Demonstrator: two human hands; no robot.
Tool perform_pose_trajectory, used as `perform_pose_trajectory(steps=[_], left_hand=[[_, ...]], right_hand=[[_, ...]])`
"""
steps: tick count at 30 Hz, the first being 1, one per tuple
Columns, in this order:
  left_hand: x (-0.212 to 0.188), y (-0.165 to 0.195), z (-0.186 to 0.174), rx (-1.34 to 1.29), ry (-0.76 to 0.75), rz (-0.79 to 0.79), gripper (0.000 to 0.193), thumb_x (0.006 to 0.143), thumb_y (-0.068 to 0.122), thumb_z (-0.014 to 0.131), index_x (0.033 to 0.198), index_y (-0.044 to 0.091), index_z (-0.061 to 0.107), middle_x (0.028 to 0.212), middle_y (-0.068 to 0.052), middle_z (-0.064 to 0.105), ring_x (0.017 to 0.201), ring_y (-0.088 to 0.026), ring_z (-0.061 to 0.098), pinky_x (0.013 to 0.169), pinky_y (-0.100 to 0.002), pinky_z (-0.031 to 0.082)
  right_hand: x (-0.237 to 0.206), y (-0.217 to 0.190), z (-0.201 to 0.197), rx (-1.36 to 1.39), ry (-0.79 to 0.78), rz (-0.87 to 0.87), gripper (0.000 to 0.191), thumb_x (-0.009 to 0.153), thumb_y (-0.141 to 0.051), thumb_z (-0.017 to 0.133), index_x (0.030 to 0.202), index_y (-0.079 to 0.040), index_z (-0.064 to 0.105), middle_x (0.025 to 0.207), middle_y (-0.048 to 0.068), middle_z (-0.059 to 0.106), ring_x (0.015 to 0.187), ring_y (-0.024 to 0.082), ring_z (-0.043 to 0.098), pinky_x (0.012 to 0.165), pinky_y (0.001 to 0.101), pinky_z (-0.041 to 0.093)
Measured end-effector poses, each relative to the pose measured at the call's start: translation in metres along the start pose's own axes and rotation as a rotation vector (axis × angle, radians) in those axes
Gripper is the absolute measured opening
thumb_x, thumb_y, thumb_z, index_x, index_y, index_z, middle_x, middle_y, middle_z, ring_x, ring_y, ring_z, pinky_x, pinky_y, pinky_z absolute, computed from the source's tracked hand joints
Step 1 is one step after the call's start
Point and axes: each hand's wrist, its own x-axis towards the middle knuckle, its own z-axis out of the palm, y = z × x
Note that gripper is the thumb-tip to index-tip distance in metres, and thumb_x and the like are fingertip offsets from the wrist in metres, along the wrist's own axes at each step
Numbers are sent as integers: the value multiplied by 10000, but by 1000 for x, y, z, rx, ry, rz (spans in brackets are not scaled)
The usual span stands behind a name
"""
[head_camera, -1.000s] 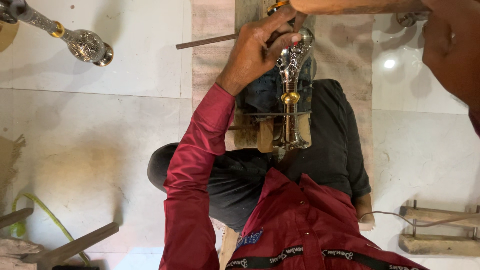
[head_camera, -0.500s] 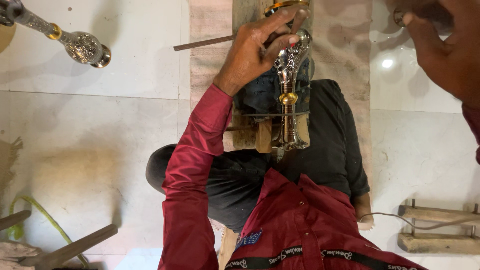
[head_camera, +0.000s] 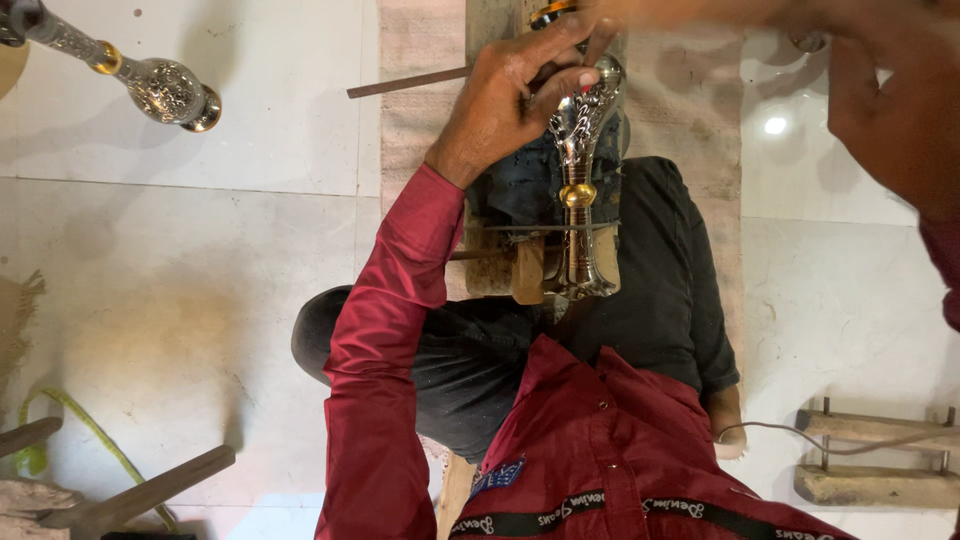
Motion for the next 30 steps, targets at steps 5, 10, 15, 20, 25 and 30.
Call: perform_pose_trajectory(steps=[5, 10, 15, 20, 25, 30], left_hand=[[2, 5, -3, -66, -39, -55, 474, 1062, 255, 747, 1476, 143, 545, 1108, -72, 801, 1003, -192, 822, 857, -340, 694], [3, 7, -6, -11, 7, 78, 454, 1093, 230, 709, 1513, 173, 545, 1197, -137, 750, 996, -228, 771, 812, -319, 657], [-2, 2, -3, -50, -12, 24, 456, 1093, 195, 739, 1498, 155, 534, 1144, -84, 789, 936, -147, 802, 750, -264, 665], [-3, 0, -3, -146, 123, -85, 394, 1098, 133, 720, 1457, 194, 569, 1009, -16, 800, 795, -72, 760, 633, -198, 623], [-3, 13, -18, -358, 170, -155, 444, 1102, 89, 751, 1481, 146, 526, 921, -8, 741, 782, -41, 675, 677, -190, 557], [12, 23, -16, -107, -75, -124, 411, 1037, 95, 791, 1409, 95, 618, 927, -43, 776, 721, -109, 635, 656, -256, 490]], right_hand=[[-6, 8, 3, -26, 14, -7, 231, 1101, 172, 540, 1309, 128, 631, 1049, 264, 700, 929, 293, 718, 850, 352, 598], [-9, 6, 9, 17, 86, -11, 250, 1112, 128, 578, 1361, 109, 575, 1111, 258, 663, 986, 297, 693, 848, 366, 571], [-19, -8, 5, -278, 63, -30, 511, 1029, 172, 624, 1516, 22, 599, 1299, 243, 620, 1172, 298, 626, 927, 356, 561], [-33, -5, 18, -340, 54, 45, 620, 926, 145, 704, 1527, 15, 623, 1195, 206, 615, 1075, 273, 571, 864, 406, 515], [-53, -10, 64, -179, 24, 182, 554, 904, 31, 774, 1427, -89, 636, 1139, 172, 626, 1021, 273, 587, 825, 422, 539], [-76, -33, 98, 251, 104, 473, 610, 933, 27, 736, 1504, -127, 587, 1249, 211, 572, 1084, 304, 606, 850, 403, 571]])
